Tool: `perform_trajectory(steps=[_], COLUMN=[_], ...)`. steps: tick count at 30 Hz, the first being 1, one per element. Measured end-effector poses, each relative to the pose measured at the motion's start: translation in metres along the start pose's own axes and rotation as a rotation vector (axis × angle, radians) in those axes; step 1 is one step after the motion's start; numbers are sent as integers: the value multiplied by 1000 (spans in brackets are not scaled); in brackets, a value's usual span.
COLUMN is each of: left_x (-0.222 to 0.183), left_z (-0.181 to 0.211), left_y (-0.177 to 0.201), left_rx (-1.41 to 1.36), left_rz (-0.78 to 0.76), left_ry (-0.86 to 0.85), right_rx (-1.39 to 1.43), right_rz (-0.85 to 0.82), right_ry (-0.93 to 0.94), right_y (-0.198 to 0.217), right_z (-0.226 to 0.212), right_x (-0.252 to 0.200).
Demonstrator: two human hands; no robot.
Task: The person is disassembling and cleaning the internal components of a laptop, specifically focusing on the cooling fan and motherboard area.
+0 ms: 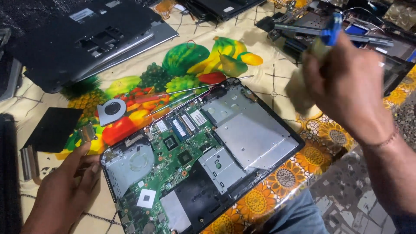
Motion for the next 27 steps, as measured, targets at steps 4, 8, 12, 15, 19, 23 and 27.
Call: perform_trajectory(steps=[4,8,12,15,19,23,27], left_x=[3,8,4,3,-3,-6,-5], left_z=[1,-7,1,1,10,11,15], left_y=[1,-1,2,-1,2,4,3], left_rx=[-17,9,-53,32,-11,-11,19], left_rz=[14,56,68,59,65,73,46], left_ry=[-20,-176,-220,-266,-271,-354,-311], right_rx=[146,698,361,707,544,778,647], right_rz=[-15,-160,-132,-307,-333,-415,-285], right_ry=[256,266,383,548,663,628,604], right_y=[20,37,33,32,26,25,22], right_z=[-52,-65,-100,-132,-172,-183,-193], right_x=[-43,-72,-51,-54,-44,-51,-50])
Point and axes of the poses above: each hand's wrist, its own x-axis towards the middle knuckle, its own y-axis out of the back of the hand, z = x × y, the point moved 8 cm from there along x, towards the middle knuckle, and after that the axes turned 9 degrees about -z, right-handed, at the moved point
